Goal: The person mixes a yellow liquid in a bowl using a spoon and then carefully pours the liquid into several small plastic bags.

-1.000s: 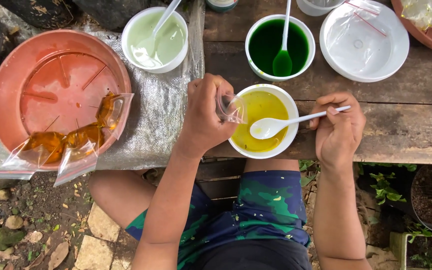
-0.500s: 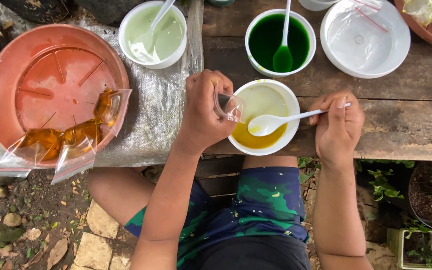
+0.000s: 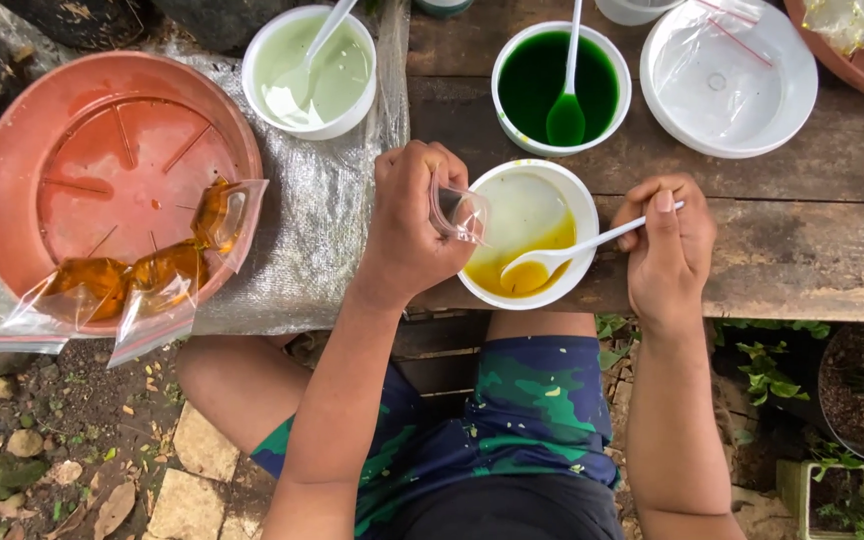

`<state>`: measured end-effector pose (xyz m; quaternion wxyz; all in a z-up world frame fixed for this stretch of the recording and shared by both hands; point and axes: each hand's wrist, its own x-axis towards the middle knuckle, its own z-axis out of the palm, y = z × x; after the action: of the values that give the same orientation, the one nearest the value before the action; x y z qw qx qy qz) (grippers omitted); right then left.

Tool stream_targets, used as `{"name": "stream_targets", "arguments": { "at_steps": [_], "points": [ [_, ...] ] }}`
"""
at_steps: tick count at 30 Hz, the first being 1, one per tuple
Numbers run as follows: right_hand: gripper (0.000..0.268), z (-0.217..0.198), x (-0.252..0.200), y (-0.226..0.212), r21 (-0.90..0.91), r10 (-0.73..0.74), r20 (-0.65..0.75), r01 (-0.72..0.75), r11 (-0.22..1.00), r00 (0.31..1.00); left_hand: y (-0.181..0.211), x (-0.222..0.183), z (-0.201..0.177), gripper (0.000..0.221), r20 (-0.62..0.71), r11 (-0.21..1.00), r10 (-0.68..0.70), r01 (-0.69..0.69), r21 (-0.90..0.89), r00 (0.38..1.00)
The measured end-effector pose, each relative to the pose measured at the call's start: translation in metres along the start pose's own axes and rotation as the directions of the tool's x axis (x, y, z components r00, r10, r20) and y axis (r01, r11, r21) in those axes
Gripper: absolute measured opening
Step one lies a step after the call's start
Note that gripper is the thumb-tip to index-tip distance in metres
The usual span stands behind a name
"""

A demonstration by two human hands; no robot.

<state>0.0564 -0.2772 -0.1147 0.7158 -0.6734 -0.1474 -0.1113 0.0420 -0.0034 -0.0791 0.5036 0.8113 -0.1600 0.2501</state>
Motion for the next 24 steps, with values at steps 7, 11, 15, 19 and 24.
{"name": "stream_targets", "arguments": {
  "at_steps": [7,11,15,19,24],
  "points": [
    [0.03,0.001,0.002,-0.003,0.001,0.02,0.014,-0.02,1.0,1.0,0.005,0.002,-0.005,0.034,0.022,1.0,-0.021,0.021,-0.001,1.0],
    [0.032,0.0,0.0,-0.004,0.012,0.06,0.056,-0.06,0.998,0.997,0.004,-0.002,-0.004,0.038,0.064,0.993,-0.105,0.101,0.065,0.992],
    [0.034,0.002,0.001,-0.006,0.024,0.084,0.048,-0.086,0.996,0.995,0.004,0.002,-0.004,0.039,0.088,0.986,-0.152,0.145,0.085,0.984],
    [0.034,-0.003,0.001,-0.003,0.027,0.104,0.029,-0.105,0.994,0.994,0.006,0.001,-0.005,0.04,0.096,0.981,-0.186,0.18,0.071,0.978],
    [0.036,-0.005,0.002,-0.002,0.074,0.127,-0.023,-0.125,0.989,0.992,0.015,0.007,-0.009,0.053,0.036,0.985,-0.104,0.108,-0.133,0.994]
  ]
}}
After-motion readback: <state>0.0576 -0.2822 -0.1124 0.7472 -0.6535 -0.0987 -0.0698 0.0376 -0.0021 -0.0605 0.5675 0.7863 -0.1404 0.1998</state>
